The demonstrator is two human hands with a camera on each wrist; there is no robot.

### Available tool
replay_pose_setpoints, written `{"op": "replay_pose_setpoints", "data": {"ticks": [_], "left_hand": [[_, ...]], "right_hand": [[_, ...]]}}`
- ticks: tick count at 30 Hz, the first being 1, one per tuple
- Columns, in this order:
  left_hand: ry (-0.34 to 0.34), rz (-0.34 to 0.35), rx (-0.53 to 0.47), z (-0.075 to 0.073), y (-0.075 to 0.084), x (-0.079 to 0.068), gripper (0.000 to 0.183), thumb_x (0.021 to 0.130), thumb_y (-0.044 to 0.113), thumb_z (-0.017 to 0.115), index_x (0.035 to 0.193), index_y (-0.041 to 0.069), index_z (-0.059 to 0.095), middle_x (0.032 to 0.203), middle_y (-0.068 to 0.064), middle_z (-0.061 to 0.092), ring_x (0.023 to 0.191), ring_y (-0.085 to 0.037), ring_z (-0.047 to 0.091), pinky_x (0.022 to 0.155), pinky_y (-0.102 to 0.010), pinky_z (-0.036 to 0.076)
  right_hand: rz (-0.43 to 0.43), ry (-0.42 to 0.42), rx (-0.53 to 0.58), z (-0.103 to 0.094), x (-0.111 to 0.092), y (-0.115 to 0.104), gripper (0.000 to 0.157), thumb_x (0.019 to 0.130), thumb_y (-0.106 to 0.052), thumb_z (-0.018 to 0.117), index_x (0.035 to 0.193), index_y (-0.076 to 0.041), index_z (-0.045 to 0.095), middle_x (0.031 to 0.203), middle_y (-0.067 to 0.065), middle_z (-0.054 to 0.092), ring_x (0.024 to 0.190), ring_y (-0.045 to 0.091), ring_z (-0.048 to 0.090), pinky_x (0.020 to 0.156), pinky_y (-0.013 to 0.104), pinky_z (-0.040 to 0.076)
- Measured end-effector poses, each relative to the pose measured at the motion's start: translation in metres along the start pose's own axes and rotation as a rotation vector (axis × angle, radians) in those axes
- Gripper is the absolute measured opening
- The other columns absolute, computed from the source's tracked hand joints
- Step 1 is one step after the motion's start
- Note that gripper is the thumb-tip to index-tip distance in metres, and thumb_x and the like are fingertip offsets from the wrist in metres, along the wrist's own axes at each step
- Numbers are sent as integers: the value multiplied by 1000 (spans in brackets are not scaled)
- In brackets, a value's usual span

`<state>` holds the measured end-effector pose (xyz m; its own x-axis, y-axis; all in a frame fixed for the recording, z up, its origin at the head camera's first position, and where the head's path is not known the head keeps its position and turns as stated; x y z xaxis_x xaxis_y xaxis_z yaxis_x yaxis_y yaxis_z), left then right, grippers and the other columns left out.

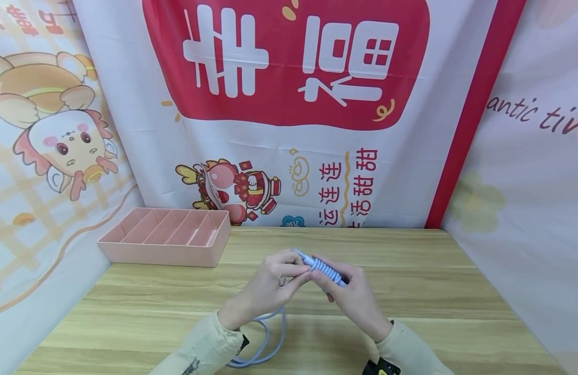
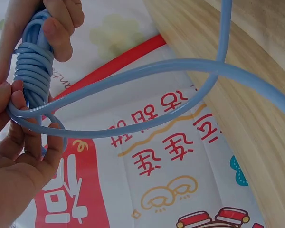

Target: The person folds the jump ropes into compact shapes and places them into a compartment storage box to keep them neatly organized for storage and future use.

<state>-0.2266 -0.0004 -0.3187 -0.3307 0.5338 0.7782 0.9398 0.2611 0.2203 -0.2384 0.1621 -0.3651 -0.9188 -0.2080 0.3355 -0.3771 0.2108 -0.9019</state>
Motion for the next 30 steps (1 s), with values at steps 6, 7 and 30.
{"op": "replay_pose_setpoints", "data": {"ticks": [6, 7, 30], "left_hand": [[-9, 16, -7, 0, 3, 2, 9, 92, 8, 71, 95, 6, 78, 79, 6, 53, 76, -5, 48, 67, -10, 40], [-8, 16, -9, 0, 4, 2, 9, 92, 7, 71, 96, 5, 78, 79, 5, 54, 76, -5, 48, 67, -10, 40], [-22, 45, -10, 1, 3, 1, 7, 90, 6, 72, 93, 3, 78, 78, 5, 52, 77, -6, 48, 69, -9, 40]], "right_hand": [[-8, 29, 20, -3, -1, -2, 29, 94, -21, 70, 123, -19, 71, 70, 11, 58, 55, 16, 52, 42, 26, 41], [5, 36, 23, -4, -1, -2, 28, 94, -22, 70, 121, -19, 71, 68, 11, 57, 54, 16, 50, 42, 25, 40], [102, -50, 124, 4, -2, 5, 33, 99, -28, 63, 129, -17, 66, 63, 16, 56, 44, 18, 49, 36, 31, 44]]}}
Point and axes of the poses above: each hand's wrist, its own x-axis towards the middle knuckle, its own z-axis out of the palm, y = z × x, the point moved 6 cm from there along x, towards the middle knuckle
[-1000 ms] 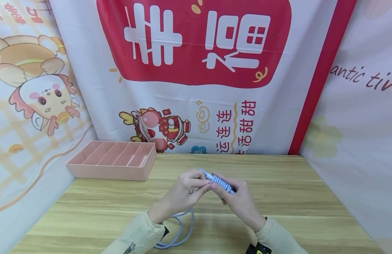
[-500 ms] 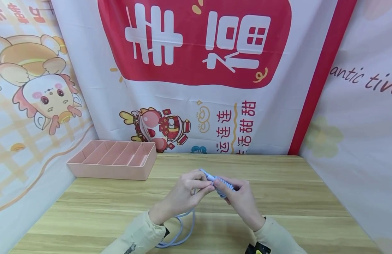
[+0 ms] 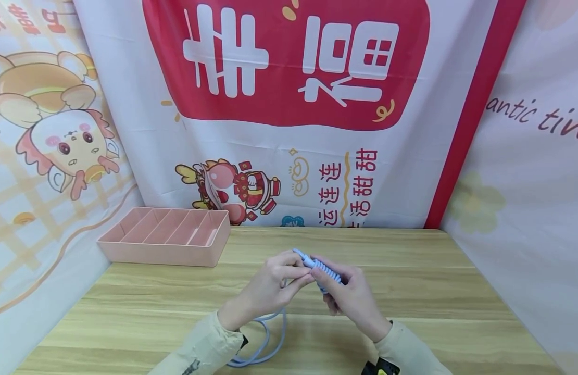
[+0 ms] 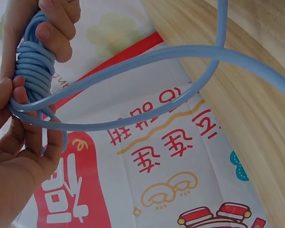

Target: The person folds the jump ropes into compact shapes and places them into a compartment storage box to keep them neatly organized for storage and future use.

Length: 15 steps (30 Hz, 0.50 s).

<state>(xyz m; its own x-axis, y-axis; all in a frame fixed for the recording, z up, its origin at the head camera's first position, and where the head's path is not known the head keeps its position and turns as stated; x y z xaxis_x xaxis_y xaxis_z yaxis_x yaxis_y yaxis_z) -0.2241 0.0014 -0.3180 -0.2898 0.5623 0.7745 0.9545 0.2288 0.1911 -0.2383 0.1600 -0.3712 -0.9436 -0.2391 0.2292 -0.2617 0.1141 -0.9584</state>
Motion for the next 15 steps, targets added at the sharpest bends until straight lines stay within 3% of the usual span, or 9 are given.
{"op": "replay_pose_setpoints", "data": {"ticks": [3, 10, 15], "left_hand": [[-5, -2, -15, 0, -1, 1, 6, 90, 6, 72, 90, 4, 78, 77, 4, 51, 77, -6, 48, 69, -10, 40], [-29, -32, -60, 1, -2, 0, 6, 89, 5, 72, 91, 3, 77, 79, 2, 55, 79, -8, 50, 70, -11, 43], [-36, -35, -69, 2, -1, 0, 8, 92, 6, 70, 94, 3, 77, 81, 3, 55, 78, -6, 50, 67, -11, 43]], "right_hand": [[-25, -100, -6, 2, 2, -2, 30, 103, -25, 55, 129, -13, 65, 63, 15, 55, 42, 16, 46, 33, 27, 38], [-51, -350, -2, 9, 5, -3, 30, 109, -23, 37, 119, -5, 59, 73, 21, 57, 44, 21, 52, 33, 37, 42], [-16, -377, 2, 9, 4, -6, 32, 110, -26, 35, 114, -2, 55, 76, 19, 56, 48, 16, 49, 35, 29, 39]]}}
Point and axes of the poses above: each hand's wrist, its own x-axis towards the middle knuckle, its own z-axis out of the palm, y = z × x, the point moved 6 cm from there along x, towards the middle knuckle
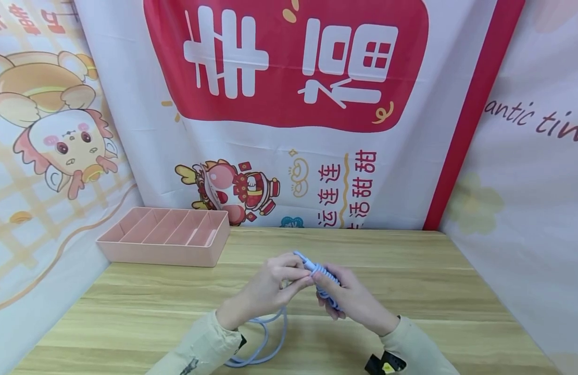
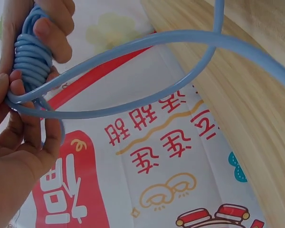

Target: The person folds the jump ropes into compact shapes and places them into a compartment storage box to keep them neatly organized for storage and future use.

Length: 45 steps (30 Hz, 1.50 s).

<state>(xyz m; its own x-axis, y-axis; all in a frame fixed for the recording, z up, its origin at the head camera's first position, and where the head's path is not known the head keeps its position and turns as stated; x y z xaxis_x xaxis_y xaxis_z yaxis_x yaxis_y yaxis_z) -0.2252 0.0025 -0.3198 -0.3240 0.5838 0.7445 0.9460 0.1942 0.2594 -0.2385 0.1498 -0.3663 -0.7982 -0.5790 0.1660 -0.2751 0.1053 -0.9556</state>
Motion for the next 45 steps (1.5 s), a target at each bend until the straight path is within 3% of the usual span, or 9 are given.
{"op": "replay_pose_setpoints", "data": {"ticks": [4, 11, 17, 26, 30, 36, 40, 45], "left_hand": [[42, 6, -1, -2, 2, 0, 10, 94, 5, 67, 96, 3, 77, 82, 3, 54, 75, -4, 49, 63, -11, 44], [58, -33, -110, -5, 1, 2, 11, 96, 2, 62, 96, 2, 73, 80, 2, 53, 65, 2, 51, 55, -9, 43], [6, -66, -105, -1, 0, 6, 14, 98, 6, 61, 88, 7, 71, 74, 5, 57, 65, 1, 47, 56, -11, 41], [-83, 21, 8, 8, 4, 4, 7, 92, 4, 69, 96, 1, 75, 79, -1, 66, 67, -1, 52, 62, -7, 42], [-93, 25, 35, 9, 4, 3, 8, 94, 5, 67, 96, 1, 74, 79, 0, 64, 67, -1, 52, 63, -7, 42], [-81, -61, 9, 9, -1, 3, 12, 99, 7, 60, 94, 5, 70, 77, 4, 60, 69, -1, 51, 64, -9, 42], [-111, -142, -53, 9, -7, 2, 16, 101, 9, 56, 87, 9, 66, 70, 7, 53, 64, -1, 47, 60, -11, 41], [-187, -214, -98, 9, -15, -1, 18, 102, 9, 53, 92, 8, 68, 71, 9, 54, 63, 1, 48, 59, -12, 43]], "right_hand": [[32, 84, 7, -1, 0, -3, 34, 109, -31, 38, 109, -1, 55, 74, 15, 54, 48, 15, 44, 37, 23, 35], [24, 197, 46, 0, -2, -6, 36, 108, -33, 40, 110, -1, 57, 77, 19, 54, 47, 16, 45, 35, 24, 35], [-32, 211, 96, 1, -4, -5, 34, 109, -27, 38, 112, 1, 57, 77, 22, 54, 46, 16, 46, 33, 27, 33], [-107, 179, 59, -2, -8, -1, 27, 107, -14, 42, 128, -6, 58, 69, 17, 53, 42, 15, 42, 29, 31, 33], [-23, 279, 58, -5, -9, 4, 25, 105, -23, 52, 118, -8, 66, 68, 16, 54, 42, 14, 41, 30, 28, 31], [101, 433, 114, -10, -8, 7, 32, 98, -36, 63, 107, -7, 71, 69, 19, 56, 43, 17, 40, 34, 23, 29], [88, 409, 149, -9, -6, 5, 34, 99, -33, 61, 103, -1, 70, 67, 17, 55, 43, 17, 42, 33, 24, 31], [128, 392, 259, -10, -5, 7, 41, 99, -36, 60, 91, 3, 66, 63, 11, 55, 41, 14, 44, 33, 24, 33]]}}
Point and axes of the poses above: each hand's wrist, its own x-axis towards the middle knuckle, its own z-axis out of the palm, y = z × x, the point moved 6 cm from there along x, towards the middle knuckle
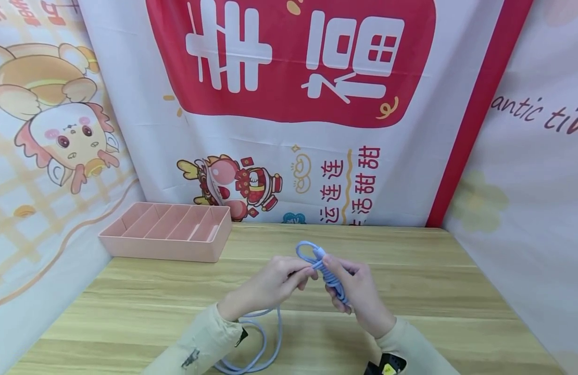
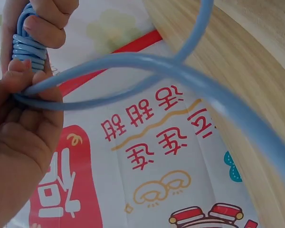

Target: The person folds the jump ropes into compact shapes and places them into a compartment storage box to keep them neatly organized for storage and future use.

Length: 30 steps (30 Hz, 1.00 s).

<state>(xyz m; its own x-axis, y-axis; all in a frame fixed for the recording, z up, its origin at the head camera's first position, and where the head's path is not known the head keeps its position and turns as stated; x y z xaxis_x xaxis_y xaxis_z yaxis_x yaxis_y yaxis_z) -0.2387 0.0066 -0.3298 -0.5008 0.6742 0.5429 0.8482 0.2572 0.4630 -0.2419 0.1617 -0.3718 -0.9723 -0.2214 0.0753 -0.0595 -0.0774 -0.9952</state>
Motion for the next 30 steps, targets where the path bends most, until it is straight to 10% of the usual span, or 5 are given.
{"op": "replay_pose_setpoints", "data": {"ticks": [7, 20, 30], "left_hand": [[-81, -49, -206, -1, -14, -2, 22, 104, 12, 49, 101, 7, 70, 72, 7, 56, 64, -2, 50, 57, -19, 45], [-159, -43, -269, -7, -19, -3, 21, 104, 9, 50, 104, 6, 71, 71, 5, 57, 62, -3, 49, 52, -21, 43], [-226, -111, -144, -7, -38, -10, 17, 99, 4, 58, 87, 8, 70, 69, 4, 56, 60, -2, 46, 53, -19, 41]], "right_hand": [[22, -68, 110, 0, 0, -5, 40, 102, -37, 54, 85, -2, 65, 62, 8, 56, 41, 13, 45, 35, 23, 34], [-120, -366, 193, 1, -2, -17, 40, 109, -20, 34, 98, -3, 69, 67, 5, 58, 45, 8, 48, 37, 22, 34], [-110, -448, -46, -1, -7, -23, 33, 107, -13, 41, 104, 6, 67, 68, 12, 60, 43, 13, 45, 32, 25, 35]]}}
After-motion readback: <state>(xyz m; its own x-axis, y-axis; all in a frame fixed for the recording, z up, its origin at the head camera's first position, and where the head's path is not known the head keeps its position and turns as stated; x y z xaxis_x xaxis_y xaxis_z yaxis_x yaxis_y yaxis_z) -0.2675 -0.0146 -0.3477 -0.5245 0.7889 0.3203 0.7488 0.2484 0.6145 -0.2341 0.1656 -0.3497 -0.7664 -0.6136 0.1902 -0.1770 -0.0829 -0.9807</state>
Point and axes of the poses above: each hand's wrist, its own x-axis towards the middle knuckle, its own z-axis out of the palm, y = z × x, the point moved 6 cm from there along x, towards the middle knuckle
